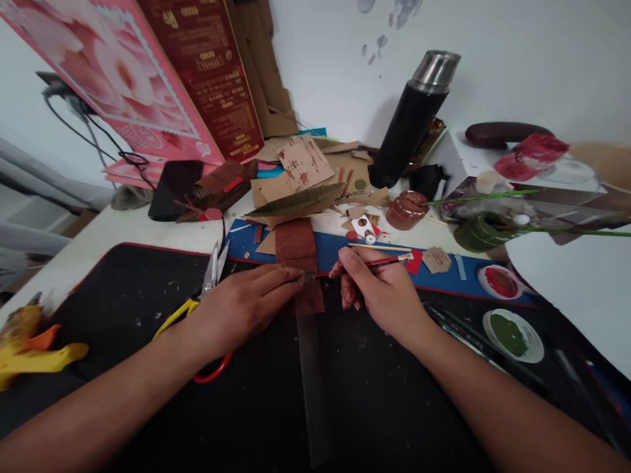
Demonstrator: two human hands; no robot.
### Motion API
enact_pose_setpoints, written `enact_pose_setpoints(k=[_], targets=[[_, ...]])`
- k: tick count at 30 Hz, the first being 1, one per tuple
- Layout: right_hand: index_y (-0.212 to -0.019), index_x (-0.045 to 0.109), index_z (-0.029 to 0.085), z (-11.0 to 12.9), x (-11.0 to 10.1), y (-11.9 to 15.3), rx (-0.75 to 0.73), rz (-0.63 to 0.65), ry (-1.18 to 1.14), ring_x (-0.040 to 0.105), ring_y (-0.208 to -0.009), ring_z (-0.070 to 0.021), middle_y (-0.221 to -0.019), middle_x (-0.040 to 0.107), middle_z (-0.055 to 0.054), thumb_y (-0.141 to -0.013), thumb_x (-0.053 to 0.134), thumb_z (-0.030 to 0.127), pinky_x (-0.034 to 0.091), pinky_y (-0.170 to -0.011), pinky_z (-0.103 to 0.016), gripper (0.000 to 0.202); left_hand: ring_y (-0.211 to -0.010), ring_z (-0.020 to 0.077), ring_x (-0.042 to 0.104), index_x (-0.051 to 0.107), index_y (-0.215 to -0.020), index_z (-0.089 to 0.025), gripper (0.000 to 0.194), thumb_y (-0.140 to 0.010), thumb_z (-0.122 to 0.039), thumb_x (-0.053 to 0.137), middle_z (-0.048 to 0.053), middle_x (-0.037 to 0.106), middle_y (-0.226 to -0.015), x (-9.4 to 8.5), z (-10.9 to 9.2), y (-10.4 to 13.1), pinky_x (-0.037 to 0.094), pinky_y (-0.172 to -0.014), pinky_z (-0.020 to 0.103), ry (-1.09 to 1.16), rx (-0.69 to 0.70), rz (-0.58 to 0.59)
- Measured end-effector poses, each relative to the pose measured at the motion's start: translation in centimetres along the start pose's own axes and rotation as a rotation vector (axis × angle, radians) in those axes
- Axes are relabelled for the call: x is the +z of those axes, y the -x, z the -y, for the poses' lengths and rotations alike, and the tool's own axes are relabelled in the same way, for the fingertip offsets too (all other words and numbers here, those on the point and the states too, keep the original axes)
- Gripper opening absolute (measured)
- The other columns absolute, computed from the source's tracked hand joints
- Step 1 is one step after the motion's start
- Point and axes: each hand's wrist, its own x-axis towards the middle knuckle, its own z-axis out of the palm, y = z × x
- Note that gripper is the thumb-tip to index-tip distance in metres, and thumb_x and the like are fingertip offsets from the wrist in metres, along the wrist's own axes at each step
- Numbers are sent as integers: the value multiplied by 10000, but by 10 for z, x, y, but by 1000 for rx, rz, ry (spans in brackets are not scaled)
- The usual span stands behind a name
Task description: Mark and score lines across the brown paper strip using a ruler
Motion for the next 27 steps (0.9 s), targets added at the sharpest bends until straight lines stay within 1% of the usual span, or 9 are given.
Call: enact_pose_setpoints(k=[3, 7, 9, 12, 18, 22, 27], targets=[[-794, 671, 214, 0, 0, 0, -2, 2, -6, 560, -437, -94, -529, 566, 51, -983, 596, 598, 392, -404, -214, 434, -1115, 225, 740, 661, -1243, -125, 282, -1058, -141, 449, 122, 754, -1235, 0, 0, 0, 646, -940, 363, -3, 10, -6], [-795, 675, 219, 0, 1, 0, -1, -4, 15, 554, -434, -97, -529, 571, 49, -982, 586, 614, 392, -404, -220, 446, -1134, 213, 732, 666, -1263, -143, 295, -1051, -136, 461, 121, 747, -1255, 1, 2, 0, 633, -974, 364, 38, -8, 14], [-794, 677, 218, -1, 1, 0, -10, -6, 26, 555, -437, -99, -528, 571, 48, -985, 581, 611, 394, -408, -225, 447, -1117, 210, 736, 669, -1256, -146, 289, -1047, -134, 470, 119, 747, -1254, 1, 2, 1, 637, -958, 358, 50, -13, 10], [-791, 679, 217, -1, 2, 1, -22, -2, 40, 559, -447, -100, -532, 578, 46, -994, 581, 589, 404, -423, -229, 436, -1089, 214, 740, 665, -1247, -133, 279, -1054, -140, 463, 121, 747, -1243, 1, 2, 0, 648, -917, 351, 58, -20, 10], [-822, 697, 206, -1, 2, 3, -48, 13, 91, 562, -473, -99, -542, 588, 45, -1034, 562, 523, 415, -451, -225, 404, -1100, 224, 732, 666, -1277, -141, 300, -1054, -154, 466, 127, 740, -1255, 1, 0, 0, 643, -931, 381, 80, -46, 31], [-825, 698, 205, -1, 2, 3, -56, 19, 109, 559, -478, -99, -560, 590, 45, -1034, 562, 532, 415, -455, -227, 412, -1124, 223, 724, 672, -1289, -155, 315, -1051, -154, 465, 126, 737, -1268, 1, 0, 1, 638, -940, 376, 99, -63, 23], [-834, 699, 208, -1, 2, 3, -52, 30, 130, 570, -493, -106, -572, 599, 39, -1040, 552, 538, 428, -477, -236, 416, -1108, 225, 731, 665, -1268, -146, 292, -1054, -153, 467, 122, 741, -1252, 1, 0, 1, 644, -930, 375, 85, -46, 15]])
